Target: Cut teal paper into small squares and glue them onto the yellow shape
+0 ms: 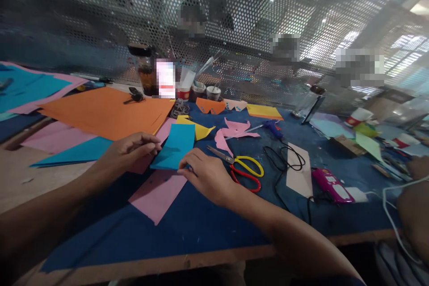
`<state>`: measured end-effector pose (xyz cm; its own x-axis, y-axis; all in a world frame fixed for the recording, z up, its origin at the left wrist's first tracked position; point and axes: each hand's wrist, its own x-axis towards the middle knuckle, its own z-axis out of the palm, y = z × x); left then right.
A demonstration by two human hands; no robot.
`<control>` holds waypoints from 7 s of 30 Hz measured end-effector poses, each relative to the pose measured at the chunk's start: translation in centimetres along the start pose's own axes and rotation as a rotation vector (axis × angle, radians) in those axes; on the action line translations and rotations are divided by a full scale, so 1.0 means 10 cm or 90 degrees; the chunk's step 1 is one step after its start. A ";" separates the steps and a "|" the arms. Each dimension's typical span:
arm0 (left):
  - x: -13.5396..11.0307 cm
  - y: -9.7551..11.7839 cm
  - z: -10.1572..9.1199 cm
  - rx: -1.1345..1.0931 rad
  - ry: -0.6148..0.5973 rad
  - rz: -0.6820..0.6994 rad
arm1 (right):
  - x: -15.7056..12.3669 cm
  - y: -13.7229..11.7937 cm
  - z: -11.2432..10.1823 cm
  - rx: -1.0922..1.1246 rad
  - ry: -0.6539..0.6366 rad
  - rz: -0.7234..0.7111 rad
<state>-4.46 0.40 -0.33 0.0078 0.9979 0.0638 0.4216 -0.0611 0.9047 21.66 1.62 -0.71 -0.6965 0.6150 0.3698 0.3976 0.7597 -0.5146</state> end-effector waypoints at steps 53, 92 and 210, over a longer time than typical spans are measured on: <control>-0.07 -0.08 0.01 0.088 -0.193 0.255 | -0.01 -0.29 -0.21 0.147 0.241 -0.224; -0.08 0.14 -0.17 0.059 -0.021 0.108 | 0.13 0.15 0.04 0.407 0.109 0.262; -0.19 0.29 0.05 -0.231 -0.205 -0.029 | 0.13 -0.25 -0.42 0.159 -0.037 0.186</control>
<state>-2.80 -1.63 1.96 0.3007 0.9518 -0.0613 0.0849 0.0373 0.9957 22.22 1.41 4.29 -0.6104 0.7799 0.1386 0.4316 0.4743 -0.7673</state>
